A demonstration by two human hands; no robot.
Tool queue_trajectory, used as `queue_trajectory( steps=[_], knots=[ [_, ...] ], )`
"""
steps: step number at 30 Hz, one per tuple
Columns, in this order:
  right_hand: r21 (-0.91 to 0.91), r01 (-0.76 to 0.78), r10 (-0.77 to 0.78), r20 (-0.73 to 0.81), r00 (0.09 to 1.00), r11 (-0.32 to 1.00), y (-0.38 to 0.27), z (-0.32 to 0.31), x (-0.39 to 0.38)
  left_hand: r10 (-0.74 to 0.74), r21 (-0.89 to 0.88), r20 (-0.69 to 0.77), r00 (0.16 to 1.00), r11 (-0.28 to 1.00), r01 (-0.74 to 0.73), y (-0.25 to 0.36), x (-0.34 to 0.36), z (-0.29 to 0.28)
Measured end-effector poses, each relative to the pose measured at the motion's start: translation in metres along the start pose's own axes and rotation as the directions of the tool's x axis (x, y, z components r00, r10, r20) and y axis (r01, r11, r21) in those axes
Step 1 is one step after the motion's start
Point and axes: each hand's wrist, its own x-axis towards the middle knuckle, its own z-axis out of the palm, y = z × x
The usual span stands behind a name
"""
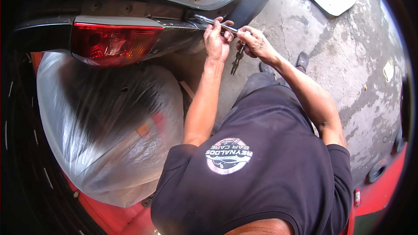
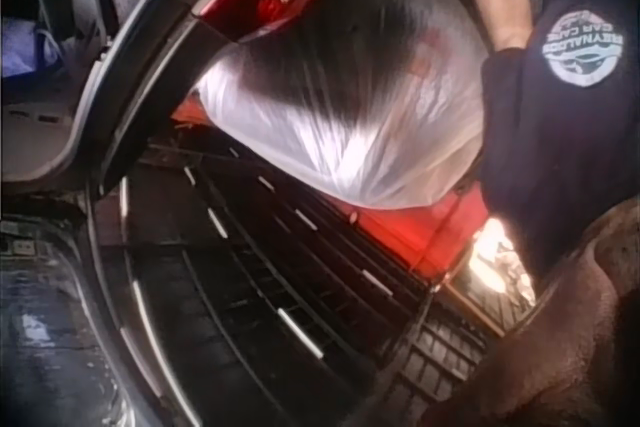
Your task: The person uses a socket wrench to unscrew a bolt from the rear taillight assembly of a vehicle. They handle the tool with both hands to apply leverage and remove the hardware while also manipulating the adjacent car paneling by hand.
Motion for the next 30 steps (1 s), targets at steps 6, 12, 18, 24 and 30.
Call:
queue_trajectory(
  steps=[6,12,18,24,30],
  knots=[
    [0.327,-0.124,0.132,-0.003,0.991,0.937,0.004,0.012,-0.001,-0.002,0.03,0.058,0.998,1.0,0.0,-0.008,-0.002,0.002],
    [0.485,-0.125,0.143,0.001,0.99,0.866,-0.005,0.021,-0.005,0.03,0.033,0.127,0.991,0.999,-0.034,-0.01,-0.001,-0.008],
    [0.458,-0.15,0.198,-0.059,0.978,0.876,0.009,0.019,-0.002,0.111,0.008,-0.007,0.994,0.994,-0.111,-0.029,0.004,-0.002],
    [-0.386,0.115,-0.191,-0.166,0.967,0.915,-0.005,0.011,-0.025,0.119,0.031,-0.127,0.985,0.993,-0.116,-0.026,0.004,0.01],
    [-0.949,0.312,-0.512,0.294,0.807,-0.052,-0.015,0.008,-0.023,0.13,0.069,-0.14,0.981,0.99,-0.122,-0.026,0.005,0.001]
  ],
)
